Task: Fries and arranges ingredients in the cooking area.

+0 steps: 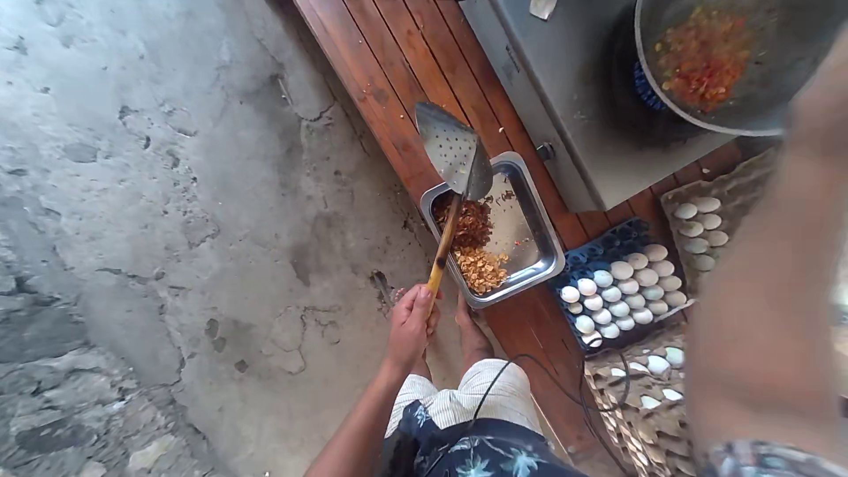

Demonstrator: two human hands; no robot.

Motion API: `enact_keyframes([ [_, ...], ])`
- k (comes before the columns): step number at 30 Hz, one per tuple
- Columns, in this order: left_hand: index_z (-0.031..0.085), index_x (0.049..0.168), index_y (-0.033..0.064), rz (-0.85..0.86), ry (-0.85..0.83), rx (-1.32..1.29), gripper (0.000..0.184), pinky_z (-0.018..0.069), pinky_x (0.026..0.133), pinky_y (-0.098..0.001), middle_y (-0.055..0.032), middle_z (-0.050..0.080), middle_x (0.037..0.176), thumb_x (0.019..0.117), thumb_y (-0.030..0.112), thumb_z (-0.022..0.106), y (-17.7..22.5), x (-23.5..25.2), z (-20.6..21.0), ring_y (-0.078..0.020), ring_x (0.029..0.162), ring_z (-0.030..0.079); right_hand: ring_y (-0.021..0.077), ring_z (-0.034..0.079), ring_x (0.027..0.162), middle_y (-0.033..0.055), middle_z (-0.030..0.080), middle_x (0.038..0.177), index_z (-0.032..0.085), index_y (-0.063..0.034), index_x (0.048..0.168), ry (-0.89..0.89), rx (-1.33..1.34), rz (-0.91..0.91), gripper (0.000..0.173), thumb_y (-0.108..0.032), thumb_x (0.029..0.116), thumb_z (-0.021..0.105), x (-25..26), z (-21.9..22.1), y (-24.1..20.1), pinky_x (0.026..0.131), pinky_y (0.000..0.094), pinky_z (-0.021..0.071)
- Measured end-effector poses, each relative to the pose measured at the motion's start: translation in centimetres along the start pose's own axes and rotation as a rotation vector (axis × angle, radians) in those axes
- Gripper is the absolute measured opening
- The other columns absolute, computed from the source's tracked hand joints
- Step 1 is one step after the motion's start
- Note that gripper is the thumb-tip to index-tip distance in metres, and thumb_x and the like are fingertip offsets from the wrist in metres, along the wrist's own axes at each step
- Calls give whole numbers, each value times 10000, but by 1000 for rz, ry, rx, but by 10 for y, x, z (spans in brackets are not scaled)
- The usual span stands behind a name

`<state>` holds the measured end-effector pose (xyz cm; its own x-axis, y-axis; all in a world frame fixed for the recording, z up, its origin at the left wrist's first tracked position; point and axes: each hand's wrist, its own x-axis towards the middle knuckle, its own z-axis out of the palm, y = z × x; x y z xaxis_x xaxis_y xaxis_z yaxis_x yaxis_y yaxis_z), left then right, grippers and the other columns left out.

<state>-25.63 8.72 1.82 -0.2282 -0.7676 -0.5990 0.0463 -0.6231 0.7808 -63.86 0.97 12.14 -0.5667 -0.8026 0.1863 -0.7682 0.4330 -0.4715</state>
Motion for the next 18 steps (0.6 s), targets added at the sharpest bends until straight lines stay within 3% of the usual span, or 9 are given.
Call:
enact_keyframes([
  [2, 628, 1067, 66, 5, -2, -13, 357, 374, 423, -172, 70, 467, 601, 1097, 274, 340, -3, 0, 1, -18, 459, 418, 199, 674, 1069, 213, 695, 1187, 657, 61, 1247, -6, 176, -96, 366, -211, 1069, 491, 1, 52, 9, 984, 335, 525],
  [4, 630, 1062, 72, 10, -6, -12, 360, 371, 422, -173, 68, 463, 599, 1099, 287, 344, -5, 0, 2, -21, 460, 414, 242, 708, 1015, 201, 723, 1127, 710, 41, 1170, -257, 249, -90, 289, -157, 1039, 545, -50, 114, 29, 943, 410, 567],
  [6, 629, 1068, 75, 3, -2, -10, 356, 364, 422, -169, 67, 460, 601, 1096, 290, 347, -4, -1, 0, -21, 458, 410, 331, 698, 1102, 204, 719, 1194, 736, 4, 1184, -522, 172, -21, 264, -86, 1011, 558, -96, 181, 55, 996, 522, 539],
  [9, 629, 1072, 80, -4, 18, 0, 347, 373, 431, -165, 66, 469, 604, 1094, 291, 354, -6, -3, -4, -19, 463, 421, 418, 601, 1269, 235, 619, 1377, 657, -14, 1351, -772, -20, 17, 379, 2, 994, 528, -128, 247, 84, 1079, 591, 466],
  [12, 623, 1063, 91, 3, 29, -4, 337, 370, 432, -165, 63, 472, 609, 1095, 298, 359, -12, -6, -8, -17, 467, 418, 453, 481, 1374, 260, 513, 1469, 570, 34, 1414, -776, -101, -48, 476, 88, 942, 532, -151, 273, 104, 1134, 568, 426],
  [18, 622, 1059, 83, -12, 44, -32, 343, 371, 434, -163, 60, 468, 602, 1098, 277, 341, -17, -5, -7, -19, 465, 423, 472, 487, 1347, 261, 513, 1440, 567, 56, 1390, -965, -172, -198, 632, 135, 783, 729, -179, 259, 117, 1074, 599, 478],
])
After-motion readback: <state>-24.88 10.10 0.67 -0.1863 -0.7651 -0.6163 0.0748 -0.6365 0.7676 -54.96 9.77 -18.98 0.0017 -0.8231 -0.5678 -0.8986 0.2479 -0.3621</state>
